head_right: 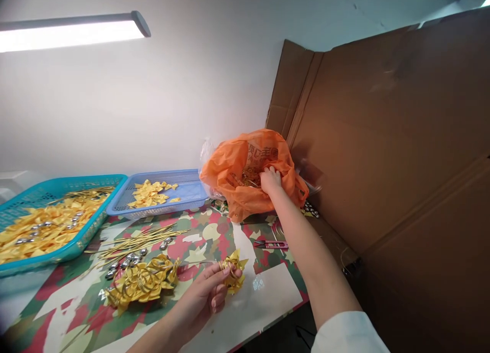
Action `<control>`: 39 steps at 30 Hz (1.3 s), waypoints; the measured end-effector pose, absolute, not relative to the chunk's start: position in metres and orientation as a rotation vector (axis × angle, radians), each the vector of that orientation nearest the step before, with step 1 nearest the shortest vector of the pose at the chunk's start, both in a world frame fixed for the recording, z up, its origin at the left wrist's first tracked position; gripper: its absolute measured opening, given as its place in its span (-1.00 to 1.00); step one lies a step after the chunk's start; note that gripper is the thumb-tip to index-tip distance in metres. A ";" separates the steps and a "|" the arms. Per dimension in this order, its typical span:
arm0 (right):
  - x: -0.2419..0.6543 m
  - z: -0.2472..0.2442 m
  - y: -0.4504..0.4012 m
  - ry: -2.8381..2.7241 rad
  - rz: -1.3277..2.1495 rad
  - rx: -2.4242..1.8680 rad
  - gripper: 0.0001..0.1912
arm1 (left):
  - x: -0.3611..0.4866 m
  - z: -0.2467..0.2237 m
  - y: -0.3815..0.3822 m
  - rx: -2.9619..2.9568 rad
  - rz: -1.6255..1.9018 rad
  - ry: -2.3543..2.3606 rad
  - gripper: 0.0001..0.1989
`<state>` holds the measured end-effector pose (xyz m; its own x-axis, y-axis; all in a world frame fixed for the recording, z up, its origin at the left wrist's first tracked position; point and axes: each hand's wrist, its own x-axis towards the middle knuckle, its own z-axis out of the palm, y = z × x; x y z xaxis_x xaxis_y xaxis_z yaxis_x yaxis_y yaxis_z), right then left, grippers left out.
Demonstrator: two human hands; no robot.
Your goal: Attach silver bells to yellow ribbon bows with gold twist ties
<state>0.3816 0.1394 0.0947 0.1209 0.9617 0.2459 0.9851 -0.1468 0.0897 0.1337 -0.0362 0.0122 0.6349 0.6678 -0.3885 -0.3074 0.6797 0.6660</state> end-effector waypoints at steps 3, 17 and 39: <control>0.382 0.096 0.140 -1.926 -0.430 -2.250 -0.63 | 0.133 0.011 -0.036 0.548 0.589 0.654 -0.50; 0.374 0.104 0.127 -1.625 -0.452 -1.757 -0.80 | 0.131 0.016 -0.036 0.479 0.587 0.573 -0.55; 0.273 0.053 0.008 -1.519 1.060 -0.714 -0.79 | 0.125 0.022 -0.026 0.443 0.864 0.408 -0.64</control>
<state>0.2729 0.0080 0.0533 -0.2213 0.8748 0.4311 -0.1033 0.4185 -0.9023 0.1248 -0.0262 0.0221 0.5840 0.7954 -0.1623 -0.6307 0.5705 0.5261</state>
